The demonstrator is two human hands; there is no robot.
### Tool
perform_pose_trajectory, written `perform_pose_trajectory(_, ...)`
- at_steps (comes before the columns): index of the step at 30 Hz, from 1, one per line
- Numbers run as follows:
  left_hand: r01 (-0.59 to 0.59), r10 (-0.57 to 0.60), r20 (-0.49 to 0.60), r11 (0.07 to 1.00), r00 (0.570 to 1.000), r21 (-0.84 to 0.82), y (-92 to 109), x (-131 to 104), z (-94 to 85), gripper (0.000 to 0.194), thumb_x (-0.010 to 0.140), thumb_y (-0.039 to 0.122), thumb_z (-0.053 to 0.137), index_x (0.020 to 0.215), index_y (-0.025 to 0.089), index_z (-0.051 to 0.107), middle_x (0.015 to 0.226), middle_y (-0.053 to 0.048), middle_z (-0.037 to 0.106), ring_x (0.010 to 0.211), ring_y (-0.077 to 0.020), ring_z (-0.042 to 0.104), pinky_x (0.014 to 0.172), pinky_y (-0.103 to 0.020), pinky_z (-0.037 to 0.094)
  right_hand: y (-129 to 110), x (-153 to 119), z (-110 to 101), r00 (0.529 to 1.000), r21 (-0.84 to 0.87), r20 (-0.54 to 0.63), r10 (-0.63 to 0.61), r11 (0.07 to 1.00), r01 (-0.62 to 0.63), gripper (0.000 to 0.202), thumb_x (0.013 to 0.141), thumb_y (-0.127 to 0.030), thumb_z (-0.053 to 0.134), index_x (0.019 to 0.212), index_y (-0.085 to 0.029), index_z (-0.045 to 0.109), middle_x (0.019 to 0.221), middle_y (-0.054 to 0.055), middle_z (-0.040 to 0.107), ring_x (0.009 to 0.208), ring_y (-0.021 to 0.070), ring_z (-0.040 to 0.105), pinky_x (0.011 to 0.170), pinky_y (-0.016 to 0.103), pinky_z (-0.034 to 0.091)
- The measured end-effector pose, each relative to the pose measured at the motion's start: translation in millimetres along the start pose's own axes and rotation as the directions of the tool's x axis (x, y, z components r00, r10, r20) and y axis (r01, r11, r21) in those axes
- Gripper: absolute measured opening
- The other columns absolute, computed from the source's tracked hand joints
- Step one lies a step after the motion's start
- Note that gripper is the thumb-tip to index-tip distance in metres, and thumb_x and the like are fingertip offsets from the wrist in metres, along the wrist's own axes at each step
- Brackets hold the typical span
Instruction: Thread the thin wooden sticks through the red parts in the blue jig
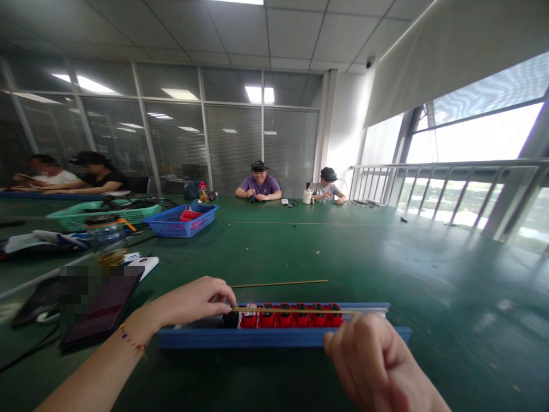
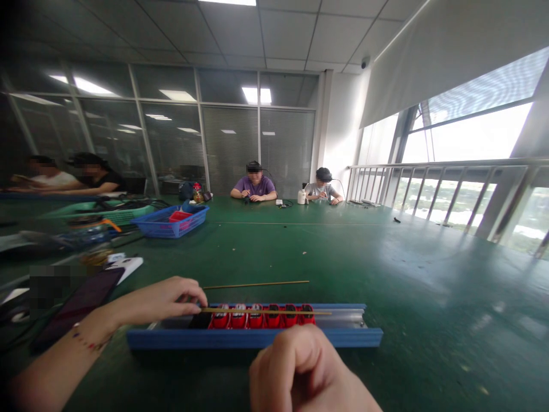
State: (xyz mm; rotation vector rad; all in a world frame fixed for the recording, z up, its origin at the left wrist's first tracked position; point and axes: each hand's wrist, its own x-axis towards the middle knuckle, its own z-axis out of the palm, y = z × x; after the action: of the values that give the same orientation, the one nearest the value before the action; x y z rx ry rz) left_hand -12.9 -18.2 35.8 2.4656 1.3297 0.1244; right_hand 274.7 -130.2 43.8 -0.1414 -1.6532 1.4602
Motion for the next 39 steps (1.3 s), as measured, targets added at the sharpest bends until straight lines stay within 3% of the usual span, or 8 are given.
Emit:
perform_pose_trajectory(2, 0.024, -0.025, -0.013, 0.999, 1.000, -0.025, -1.0, -0.4, 2.9, 0.026, 0.075, 0.040, 0.046, 0.089, 0.026, 0.062, 0.080, 0.000, 0.060, 0.071, -0.0140, 0.054, 0.057, -0.019, 0.034, 7.0, 5.8, -27.2, 0.998, -0.140, -0.040, -0.052, 0.989, 0.046, 0.034, 0.073, -0.047, 0.056, 0.058, -0.019, 0.044, 0.041, -0.006, 0.039, 0.037, 0.0056, 0.034, 0.041, 0.017, 0.028)
perform_pose_trajectory(4, 0.042, -0.043, -0.007, 0.997, 0.999, -0.067, -1.0, -0.6, 5.4, 0.027, 0.075, 0.040, 0.045, 0.090, 0.025, 0.062, 0.077, 0.000, 0.060, 0.068, -0.0136, 0.054, 0.056, -0.019, 0.034, 15.9, 10.0, -56.7, 0.986, -0.353, -0.169, 0.009, 0.933, -0.069, 0.026, 0.077, -0.041, 0.053, 0.065, -0.018, 0.048, 0.047, -0.005, 0.041, 0.040, 0.0056, 0.034, 0.042, 0.018, 0.027)
perform_pose_trajectory(9, 0.061, -0.063, -0.008, 0.992, 0.998, -0.113, -1.0, 0.2, 8.3, 0.029, 0.074, 0.041, 0.047, 0.092, 0.024, 0.060, 0.071, 0.002, 0.060, 0.062, -0.0124, 0.053, 0.053, -0.019, 0.033, 45.7, 8.4, -119.0, 0.860, -0.736, -0.503, -0.080, 0.563, -0.377, 0.032, 0.083, -0.044, 0.039, 0.068, -0.017, 0.048, 0.051, -0.006, 0.034, 0.047, 0.0081, 0.031, 0.044, 0.019, 0.027)
perform_pose_trajectory(13, 0.047, -0.052, -0.074, 0.996, 0.996, -0.070, -0.8, 1.3, 6.4, 0.025, 0.072, 0.040, 0.049, 0.083, 0.022, 0.062, 0.072, 0.002, 0.059, 0.063, -0.0115, 0.051, 0.054, -0.018, 0.033, 60.2, -2.6, -143.9, 0.804, -0.815, -0.549, -0.228, 0.360, -0.454, 0.039, 0.080, -0.045, 0.043, 0.054, -0.018, 0.034, 0.051, -0.006, 0.027, 0.049, 0.0080, 0.028, 0.046, 0.019, 0.025)
perform_pose_trajectory(24, 0.087, -0.068, -0.284, 0.995, 0.957, 0.055, -13.8, 6.2, -18.3, 0.030, 0.075, 0.045, 0.043, 0.079, 0.022, 0.062, 0.082, -0.001, 0.058, 0.070, -0.0136, 0.052, 0.062, -0.021, 0.035, 37.3, -12.6, -139.5, 0.883, -0.930, -0.360, -0.300, 0.196, -0.312, 0.028, 0.082, -0.037, 0.043, 0.060, -0.020, 0.036, 0.063, 0.000, 0.047, 0.060, 0.0126, 0.045, 0.061, 0.024, 0.040)
perform_pose_trajectory(28, 0.092, -0.073, -0.265, 0.994, 0.961, 0.062, -31.4, 25.5, -5.0, 0.030, 0.075, 0.044, 0.044, 0.077, 0.021, 0.063, 0.082, -0.001, 0.059, 0.073, -0.0144, 0.053, 0.064, -0.021, 0.036, 21.4, -19.5, -120.4, 0.962, -0.963, -0.252, -0.108, 0.129, -0.238, 0.015, 0.082, -0.033, 0.043, 0.078, -0.019, 0.049, 0.081, 0.004, 0.056, 0.076, 0.0162, 0.052, 0.072, 0.028, 0.041)
perform_pose_trajectory(33, 0.049, -0.022, -0.222, 0.992, 0.975, 0.119, -52.7, 52.7, 20.1, 0.024, 0.074, 0.039, 0.046, 0.076, 0.022, 0.064, 0.085, -0.001, 0.059, 0.076, -0.0148, 0.054, 0.068, -0.022, 0.037, 13.6, -29.5, -105.3, 0.970, -0.980, -0.200, 0.139, -0.050, -0.195, 0.021, 0.083, -0.032, 0.044, 0.101, -0.026, 0.053, 0.097, 0.003, 0.059, 0.089, 0.0185, 0.053, 0.078, 0.032, 0.038)
perform_pose_trajectory(39, 0.061, -0.028, -0.194, 0.984, 0.981, 0.168, -68.8, 73.9, 39.2, 0.014, 0.071, 0.031, 0.053, 0.073, 0.021, 0.062, 0.091, -0.001, 0.057, 0.083, -0.0150, 0.054, 0.074, -0.022, 0.037, 22.6, -39.5, -108.3, 0.968, -0.972, -0.181, 0.171, -0.179, -0.150, 0.027, 0.086, -0.024, 0.037, 0.109, -0.027, 0.052, 0.096, 0.004, 0.061, 0.084, 0.0168, 0.055, 0.075, 0.031, 0.037)
